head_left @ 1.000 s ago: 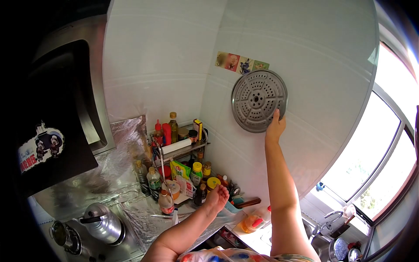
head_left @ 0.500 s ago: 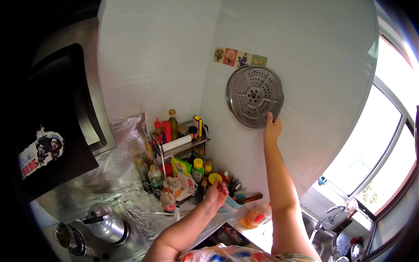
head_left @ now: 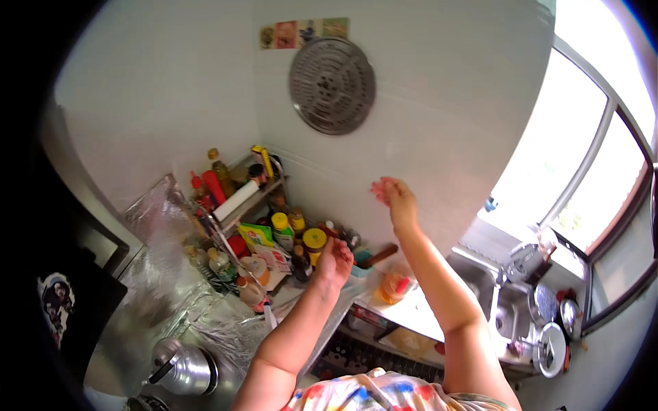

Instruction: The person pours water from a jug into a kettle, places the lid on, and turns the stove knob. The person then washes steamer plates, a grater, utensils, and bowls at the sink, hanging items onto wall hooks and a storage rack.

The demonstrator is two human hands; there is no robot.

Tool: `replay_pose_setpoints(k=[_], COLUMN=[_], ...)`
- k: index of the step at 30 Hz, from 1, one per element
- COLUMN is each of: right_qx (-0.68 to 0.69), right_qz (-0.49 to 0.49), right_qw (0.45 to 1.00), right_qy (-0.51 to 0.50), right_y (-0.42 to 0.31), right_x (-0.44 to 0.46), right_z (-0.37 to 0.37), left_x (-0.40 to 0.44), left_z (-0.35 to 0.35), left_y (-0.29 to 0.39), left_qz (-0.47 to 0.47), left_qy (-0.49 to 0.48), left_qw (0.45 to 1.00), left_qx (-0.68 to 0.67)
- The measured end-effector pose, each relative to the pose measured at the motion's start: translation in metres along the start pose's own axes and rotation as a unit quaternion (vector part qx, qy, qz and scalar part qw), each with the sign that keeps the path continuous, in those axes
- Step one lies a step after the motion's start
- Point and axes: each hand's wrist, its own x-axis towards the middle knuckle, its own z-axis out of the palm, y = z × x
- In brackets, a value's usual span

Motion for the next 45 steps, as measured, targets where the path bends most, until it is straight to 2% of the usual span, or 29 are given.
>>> replay_pose_setpoints(k=[5, 6, 11, 13, 19, 21, 30, 34, 37, 41, 44, 45], right_qx=[0.003, 0.002, -0.033, -0.036, -0.030, -0.019, 0.051, 0.076, 0.071, 0.074, -0.033, -0.158], right_qz=[0.134, 0.165, 0.226, 0.242, 0.242, 0.222, 0.210, 0.214, 0.216, 0.214, 0.245, 0.245], right_qw=[0.991, 0.986, 0.973, 0.969, 0.948, 0.941, 0.872, 0.826, 0.776, 0.750, 0.726, 0.715], right_qy=[-0.028, -0.004, 0.015, 0.046, 0.204, 0.256, 0.439, 0.516, 0.588, 0.622, 0.642, 0.635], right_y=[-0.016, -0.018, -0.035, -0.046, -0.098, -0.113, -0.126, -0.120, -0.116, -0.106, -0.088, -0.079], right_x=[-0.112, -0.133, -0.225, -0.266, -0.384, -0.419, -0.522, -0.552, -0.557, -0.536, -0.525, -0.529], right_z=[-0.077, -0.098, -0.228, -0.286, -0.444, -0.485, -0.608, -0.653, -0.690, -0.732, -0.757, -0.762], left_x=[-0.007, -0.011, -0.030, -0.042, -0.082, -0.097, -0.103, -0.074, -0.052, -0.036, -0.019, -0.019], left_z=[0.011, 0.012, 0.015, 0.011, -0.009, -0.005, -0.019, -0.037, -0.055, -0.053, -0.076, -0.076], left_y=[-0.072, -0.092, -0.221, -0.286, -0.484, -0.535, -0.683, -0.741, -0.786, -0.835, -0.867, -0.872], left_qz=[-0.067, -0.088, -0.184, -0.204, -0.334, -0.359, -0.374, -0.401, -0.407, -0.414, -0.370, -0.347], left_qy=[0.015, 0.011, -0.034, 0.012, -0.040, -0.026, -0.079, -0.094, -0.162, -0.246, -0.355, -0.378], left_qw=[0.997, 0.994, 0.966, 0.948, 0.871, 0.840, 0.715, 0.693, 0.669, 0.635, 0.557, 0.521], left_qx=[0.038, 0.059, 0.178, 0.244, 0.360, 0.407, 0.585, 0.591, 0.601, 0.604, 0.653, 0.683])
